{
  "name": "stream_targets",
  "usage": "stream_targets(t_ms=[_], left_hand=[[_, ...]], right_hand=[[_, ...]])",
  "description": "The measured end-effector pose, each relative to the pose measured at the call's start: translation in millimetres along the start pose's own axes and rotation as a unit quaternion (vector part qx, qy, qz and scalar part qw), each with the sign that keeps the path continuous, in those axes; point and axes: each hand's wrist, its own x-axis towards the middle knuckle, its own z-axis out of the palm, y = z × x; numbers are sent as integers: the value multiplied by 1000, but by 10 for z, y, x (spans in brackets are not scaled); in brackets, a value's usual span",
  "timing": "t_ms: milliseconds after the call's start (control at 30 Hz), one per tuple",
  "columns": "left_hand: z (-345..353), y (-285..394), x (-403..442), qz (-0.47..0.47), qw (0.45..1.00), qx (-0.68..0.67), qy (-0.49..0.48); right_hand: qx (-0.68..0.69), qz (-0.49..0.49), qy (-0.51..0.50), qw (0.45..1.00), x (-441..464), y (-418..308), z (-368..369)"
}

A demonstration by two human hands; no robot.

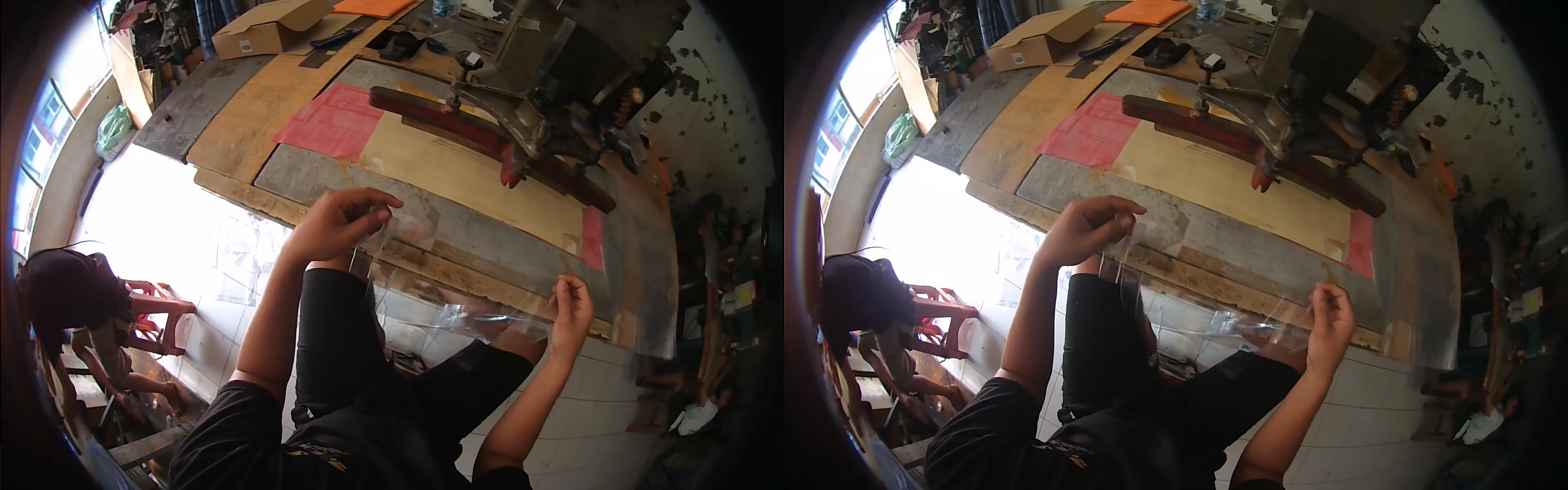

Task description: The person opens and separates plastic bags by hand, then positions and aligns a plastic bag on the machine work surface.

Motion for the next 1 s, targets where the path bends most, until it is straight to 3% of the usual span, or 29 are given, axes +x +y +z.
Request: stream_targets(t_ms=[167,233,300,367,433,500,600,633,700,767,800,867,933,967,1000], left_hand=[[56,-85,16,15,999,-35,16],[38,-106,34,20,999,-30,32],[82,-8,-35,-18,998,-57,32],[202,70,-149,140,971,-29,190],[298,125,-372,167,958,11,231],[477,212,-661,233,920,-4,314],[812,243,-1053,317,895,-65,306],[898,255,-1169,388,891,-60,228],[1059,290,-1379,517,852,-46,66],[1211,358,-1549,489,871,-35,33],[1299,341,-1561,457,887,-40,57],[1319,339,-1535,420,903,7,91],[1301,357,-1534,363,918,29,158],[1327,389,-1535,326,921,28,210],[1322,441,-1557,288,925,-11,247]], right_hand=[[4,15,-16,1000,-27,-150,-57],[129,69,-18,989,-74,-289,-134],[163,71,-23,984,-177,-418,-240],[324,47,16,945,-347,-628,-348],[359,34,5,933,-497,-834,-574],[451,-53,-13,891,-635,-1031,-731],[507,-132,-20,852,-823,-1372,-846],[504,-132,-23,853,-864,-1366,-932],[439,-233,8,868,-884,-1319,-1053],[434,-298,-5,850,-878,-1290,-1089],[307,-360,76,878,-879,-1284,-1052],[222,-416,188,862,-885,-1364,-904],[159,-417,303,842,-927,-1566,-704],[77,-410,394,819,-901,-1824,-168],[88,-404,386,825,-897,-1833,-49]])
